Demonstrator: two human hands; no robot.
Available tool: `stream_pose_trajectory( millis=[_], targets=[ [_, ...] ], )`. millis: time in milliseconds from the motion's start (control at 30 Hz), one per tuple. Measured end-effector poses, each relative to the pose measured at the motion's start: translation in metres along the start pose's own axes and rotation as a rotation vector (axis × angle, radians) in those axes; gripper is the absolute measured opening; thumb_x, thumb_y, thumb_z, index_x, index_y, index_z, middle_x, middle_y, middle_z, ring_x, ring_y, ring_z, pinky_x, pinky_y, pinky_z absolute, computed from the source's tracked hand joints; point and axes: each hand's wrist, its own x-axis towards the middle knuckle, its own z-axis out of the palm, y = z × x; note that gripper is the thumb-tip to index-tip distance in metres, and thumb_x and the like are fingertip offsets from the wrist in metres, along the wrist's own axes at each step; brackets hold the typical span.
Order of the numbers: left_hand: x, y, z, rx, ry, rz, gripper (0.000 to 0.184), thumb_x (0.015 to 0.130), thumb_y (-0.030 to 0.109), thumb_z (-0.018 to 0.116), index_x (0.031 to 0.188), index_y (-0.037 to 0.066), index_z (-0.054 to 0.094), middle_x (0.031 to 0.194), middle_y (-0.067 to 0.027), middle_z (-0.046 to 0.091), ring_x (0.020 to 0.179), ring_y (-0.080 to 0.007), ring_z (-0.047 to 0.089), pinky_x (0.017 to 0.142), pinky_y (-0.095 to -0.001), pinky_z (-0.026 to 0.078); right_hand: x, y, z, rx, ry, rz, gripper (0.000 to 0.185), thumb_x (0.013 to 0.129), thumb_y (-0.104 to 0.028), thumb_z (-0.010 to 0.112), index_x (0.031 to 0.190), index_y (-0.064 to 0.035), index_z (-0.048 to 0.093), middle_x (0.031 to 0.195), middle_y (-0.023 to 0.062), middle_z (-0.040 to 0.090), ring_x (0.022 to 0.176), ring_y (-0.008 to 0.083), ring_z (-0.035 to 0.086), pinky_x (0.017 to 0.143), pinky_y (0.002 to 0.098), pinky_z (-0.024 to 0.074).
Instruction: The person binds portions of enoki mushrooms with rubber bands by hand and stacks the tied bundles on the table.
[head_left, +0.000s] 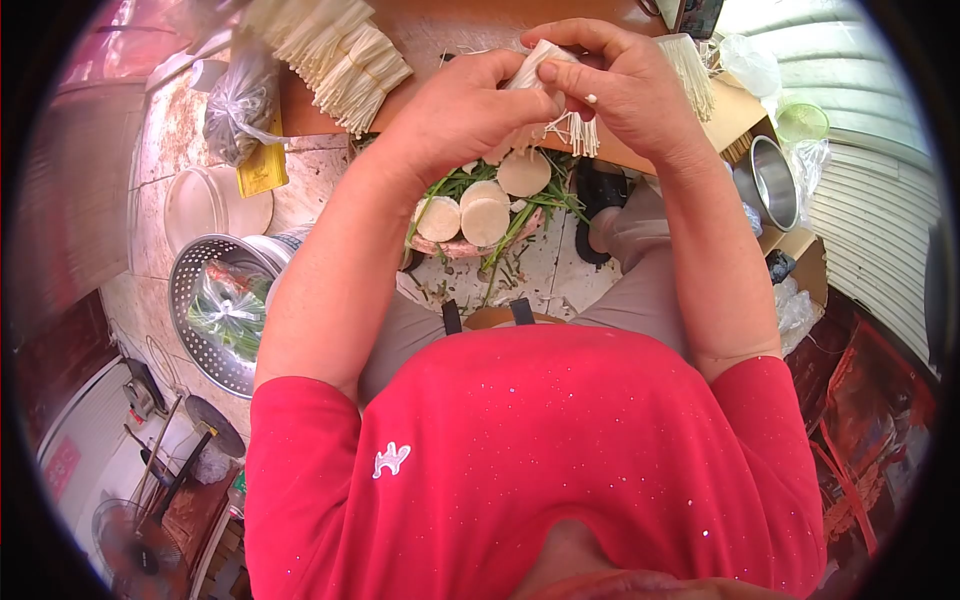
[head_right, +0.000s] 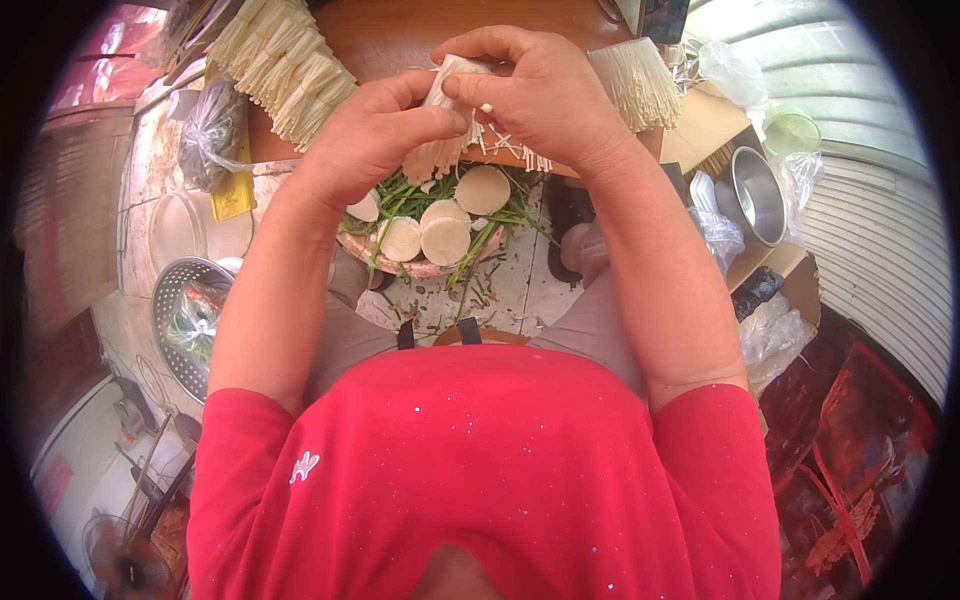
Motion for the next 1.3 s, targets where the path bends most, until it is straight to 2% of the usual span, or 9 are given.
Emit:
stream_pose_trajectory(
  millis=[167,300,500,667,800,867,1100,1167,1300],
  targets=[
    [-0.002,-0.002,0.009,-0.724,-0.303,0.136,0.025,0.089,0.02,0.06,0.105,0.001,0.062,0.093,-0.0057,0.065,0.08,-0.0126,0.062,0.073,-0.0266,0.051,-0.007,-0.014,-0.006,0.19,-0.127,0.037,0.027,0.082,-0.014,0.069,0.106,-0.0006,0.067,0.077,0.0024,0.064,0.059,0.0048,0.054,0.05,0.0187,0.0432],
    [-0.003,-0.002,0.011,-0.732,-0.381,0.061,0.025,0.09,0.02,0.06,0.106,0.001,0.062,0.09,-0.0041,0.063,0.074,-0.0109,0.059,0.07,-0.0253,0.05,-0.008,-0.016,-0.006,0.175,-0.13,0.047,0.029,0.082,-0.013,0.069,0.108,-0.0007,0.066,0.077,0.0024,0.064,0.057,0.0041,0.053,0.049,0.0181,0.0414],
    [-0.001,-0.004,0.012,-0.553,-0.171,0.031,0.029,0.088,0.027,0.059,0.104,0.002,0.059,0.082,-0.0037,0.061,0.07,-0.0098,0.057,0.061,-0.025,0.048,-0.005,-0.005,-0.004,0.171,-0.055,0.0,0.035,0.08,-0.018,0.072,0.111,-0.0009,0.065,0.077,0.0023,0.064,0.058,0.0056,0.054,0.051,0.0202,0.0436],
    [0.004,-0.009,0.021,0.324,0.249,0.193,0.037,0.083,0.026,0.061,0.103,-0.004,0.056,0.088,-0.0168,0.064,0.081,-0.0291,0.064,0.071,-0.0405,0.05,-0.004,0.004,0.004,0.055,0.051,-0.046,0.04,0.078,-0.023,0.074,0.11,-0.0007,0.065,0.077,0.0032,0.065,0.063,0.0078,0.058,0.057,0.0223,0.0478],
    [0.005,-0.008,0.021,0.33,0.259,0.226,0.043,0.077,0.026,0.066,0.107,-0.003,0.056,0.096,-0.0208,0.064,0.09,-0.0355,0.063,0.078,-0.0438,0.05,-0.006,-0.003,0.004,0.017,0.019,0.09,0.038,0.081,-0.013,0.073,0.114,0.0016,0.06,0.09,0.0058,0.065,0.075,0.0086,0.062,0.064,0.0205,0.0507],
    [0.003,-0.004,0.015,0.183,0.186,0.121,0.052,0.075,0.03,0.071,0.117,0.004,0.056,0.094,-0.0113,0.065,0.088,-0.0236,0.064,0.08,-0.0369,0.049,-0.007,-0.006,0.001,0.059,0.011,0.114,0.036,0.081,-0.012,0.073,0.112,0.0023,0.061,0.088,0.007,0.066,0.074,0.0095,0.063,0.064,0.0213,0.0526],
    [0.003,0.0,0.007,0.078,0.066,0.357,0.055,0.069,0.026,0.071,0.115,-0.002,0.056,0.1,-0.0145,0.066,0.092,-0.0268,0.064,0.086,-0.0346,0.05,-0.01,-0.008,-0.002,0.108,-0.002,0.103,0.035,0.073,-0.017,0.076,0.099,0.0036,0.066,0.076,0.0083,0.066,0.069,0.0097,0.063,0.061,0.022,0.0517],
    [0.003,-0.004,0.015,-0.424,-0.148,0.168,0.048,0.072,0.023,0.07,0.114,0.002,0.058,0.095,-0.0082,0.068,0.082,-0.0177,0.064,0.077,-0.0295,0.052,-0.01,-0.013,-0.004,0.128,-0.009,0.1,0.035,0.074,-0.019,0.076,0.099,0.0037,0.066,0.075,0.0083,0.066,0.068,0.0098,0.063,0.06,0.0225,0.0515],
    [0.002,-0.003,0.014,-0.479,-0.212,0.0,0.036,0.075,0.019,0.067,0.107,0.004,0.062,0.09,-0.0045,0.068,0.073,-0.0096,0.06,0.066,-0.0248,0.051,-0.008,-0.02,-0.009,0.228,-0.037,0.272,0.025,0.079,-0.006,0.072,0.1,0.0032,0.061,0.077,0.0048,0.064,0.069,0.0087,0.061,0.058,0.0204,0.0482]
  ],
)
